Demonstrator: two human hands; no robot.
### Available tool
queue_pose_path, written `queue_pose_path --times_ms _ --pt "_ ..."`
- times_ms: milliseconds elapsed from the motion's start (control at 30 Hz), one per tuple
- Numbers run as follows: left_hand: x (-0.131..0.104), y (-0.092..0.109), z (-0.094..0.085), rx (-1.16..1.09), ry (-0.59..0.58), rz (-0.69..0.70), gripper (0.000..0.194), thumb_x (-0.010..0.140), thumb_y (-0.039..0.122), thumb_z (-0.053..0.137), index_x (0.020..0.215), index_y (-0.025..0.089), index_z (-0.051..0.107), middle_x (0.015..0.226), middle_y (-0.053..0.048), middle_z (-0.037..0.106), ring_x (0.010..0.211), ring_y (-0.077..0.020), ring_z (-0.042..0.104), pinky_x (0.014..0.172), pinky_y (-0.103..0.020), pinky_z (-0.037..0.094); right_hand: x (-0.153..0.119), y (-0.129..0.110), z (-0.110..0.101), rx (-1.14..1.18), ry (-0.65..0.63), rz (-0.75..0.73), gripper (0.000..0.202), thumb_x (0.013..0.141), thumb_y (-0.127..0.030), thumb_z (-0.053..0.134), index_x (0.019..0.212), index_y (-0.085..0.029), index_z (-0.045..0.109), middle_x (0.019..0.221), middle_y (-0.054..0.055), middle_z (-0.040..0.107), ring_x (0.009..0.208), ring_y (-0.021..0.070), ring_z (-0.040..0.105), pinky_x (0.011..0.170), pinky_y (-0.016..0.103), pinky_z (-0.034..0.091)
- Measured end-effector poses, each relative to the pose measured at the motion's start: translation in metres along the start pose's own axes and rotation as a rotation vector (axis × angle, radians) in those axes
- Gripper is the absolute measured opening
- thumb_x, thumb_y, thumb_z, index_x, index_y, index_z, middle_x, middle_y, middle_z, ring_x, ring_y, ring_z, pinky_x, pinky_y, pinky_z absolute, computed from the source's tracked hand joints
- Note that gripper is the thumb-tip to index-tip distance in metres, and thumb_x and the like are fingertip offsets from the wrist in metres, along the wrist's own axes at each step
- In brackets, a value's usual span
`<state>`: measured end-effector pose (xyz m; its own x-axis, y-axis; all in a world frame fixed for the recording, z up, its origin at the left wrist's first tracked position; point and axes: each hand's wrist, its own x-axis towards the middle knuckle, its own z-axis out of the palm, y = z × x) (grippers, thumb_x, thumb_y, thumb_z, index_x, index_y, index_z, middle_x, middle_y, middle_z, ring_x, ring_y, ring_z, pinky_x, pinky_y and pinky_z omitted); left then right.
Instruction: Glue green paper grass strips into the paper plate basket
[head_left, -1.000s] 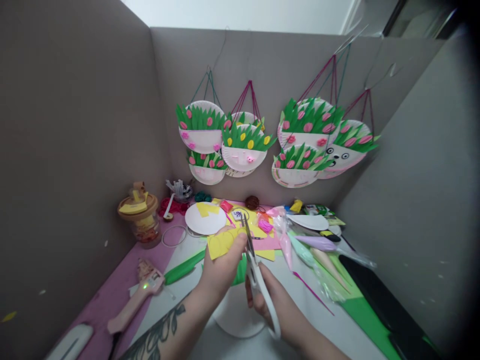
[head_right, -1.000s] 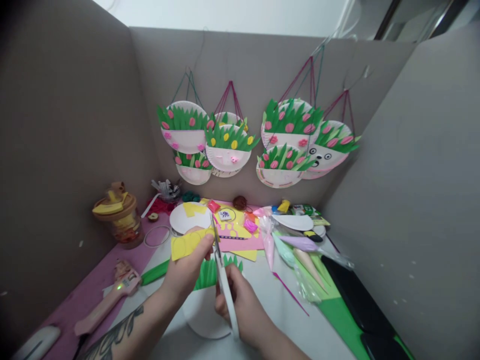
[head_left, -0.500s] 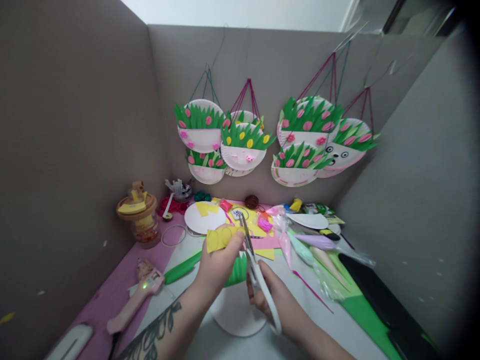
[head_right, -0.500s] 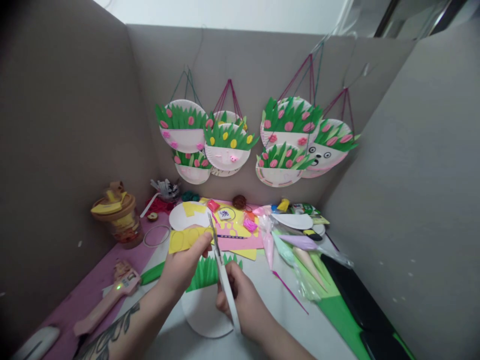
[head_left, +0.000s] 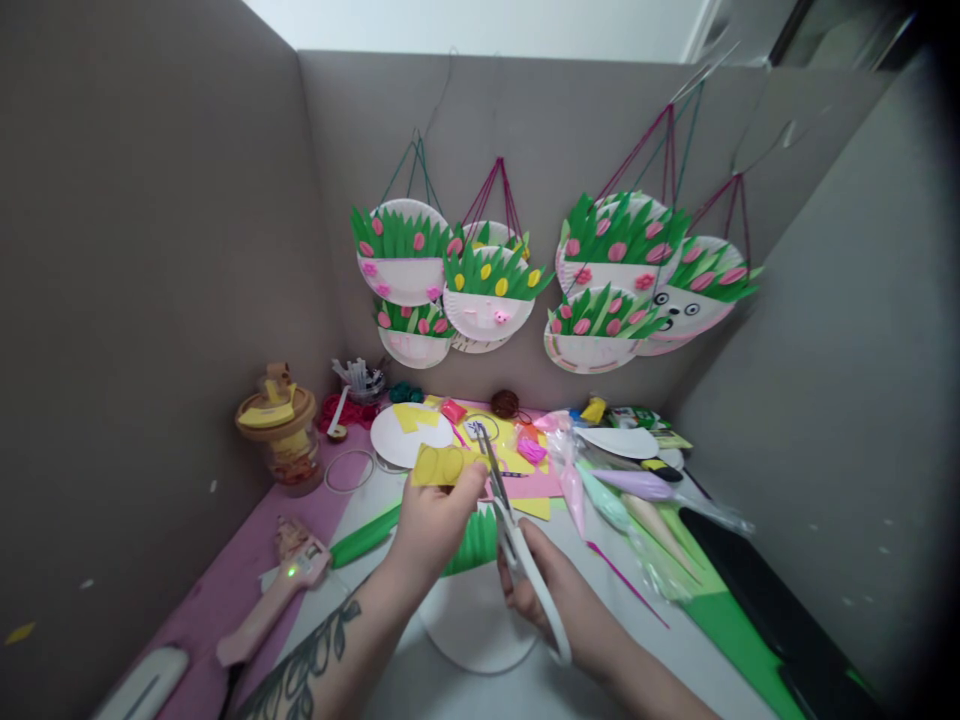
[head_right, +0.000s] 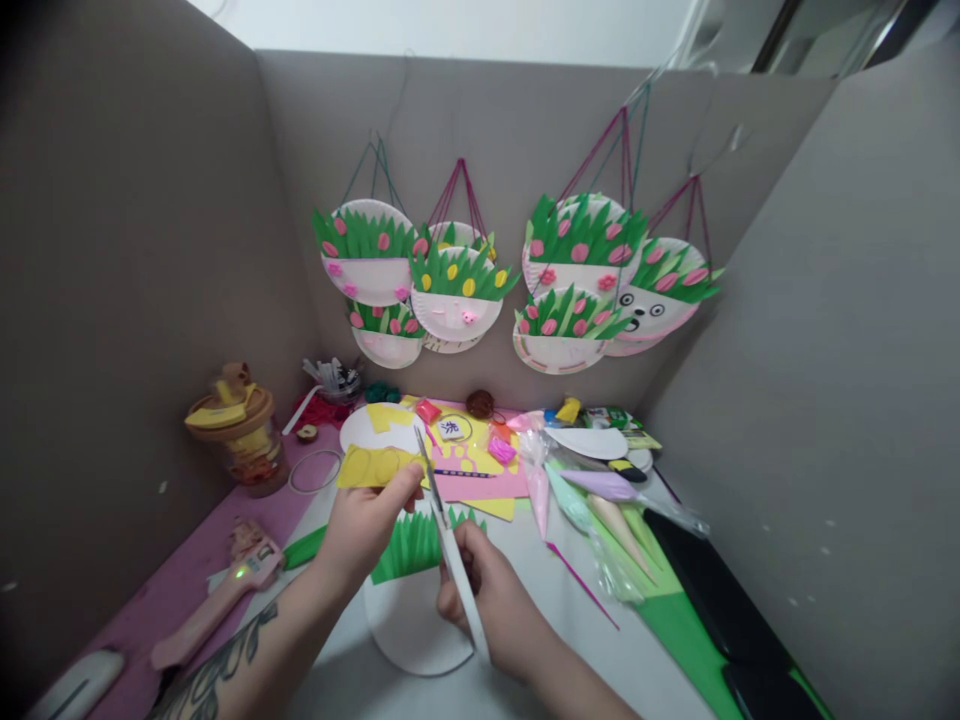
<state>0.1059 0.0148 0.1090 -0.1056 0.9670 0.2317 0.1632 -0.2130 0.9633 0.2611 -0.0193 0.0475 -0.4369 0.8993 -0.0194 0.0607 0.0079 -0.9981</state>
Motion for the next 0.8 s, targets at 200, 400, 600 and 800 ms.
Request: queue_pose_path --times_ms 200,400,600,800 --pt "0.003 -0.011 0.003 -0.097 -0.008 -0.015 0.027 0.076 0.035 0.056 0.057 0.017 0.05 0.052 0.003 0.05 0.048 -0.0091 0.046 0.049 -0.021 0.037 0.0 0.002 0.0 0.0 -0.015 0.001 0.06 0.062 -0.076 0.058 0.078 -0.022 0.038 0.072 -0.002 0.046 0.062 0.0115 0.039 0.055 0.024 0.031" --pt "0.003 -0.013 0.004 -0.125 -0.024 0.023 0.022 0.076 0.033 0.056 0.063 0.016 0.051 0.054 0.003 0.052 0.048 -0.0085 0.047 0.048 -0.02 0.037 0.001 -0.003 0.001 -0.039 0.01 0.002 0.067 0.056 -0.084 0.051 0.077 -0.021 0.038 0.072 -0.001 0.047 0.063 0.0122 0.039 0.054 0.024 0.031" --pt "0.002 -0.011 0.002 -0.095 -0.043 -0.049 0.028 0.075 0.036 0.055 0.056 0.015 0.052 0.051 0.002 0.052 0.047 -0.0086 0.046 0.046 -0.019 0.035 0.002 0.005 -0.002 0.006 -0.015 0.008 0.065 0.058 -0.081 0.055 0.077 -0.021 0.037 0.073 -0.002 0.047 0.062 0.0108 0.038 0.055 0.024 0.031" --pt "0.003 -0.012 0.001 -0.091 -0.045 -0.075 0.03 0.073 0.037 0.056 0.054 0.014 0.054 0.048 0.001 0.051 0.045 -0.0088 0.045 0.045 -0.02 0.034 0.001 -0.002 0.001 -0.043 0.005 0.02 0.062 0.06 -0.077 0.059 0.077 -0.021 0.037 0.072 -0.001 0.047 0.063 0.0117 0.039 0.053 0.024 0.031"
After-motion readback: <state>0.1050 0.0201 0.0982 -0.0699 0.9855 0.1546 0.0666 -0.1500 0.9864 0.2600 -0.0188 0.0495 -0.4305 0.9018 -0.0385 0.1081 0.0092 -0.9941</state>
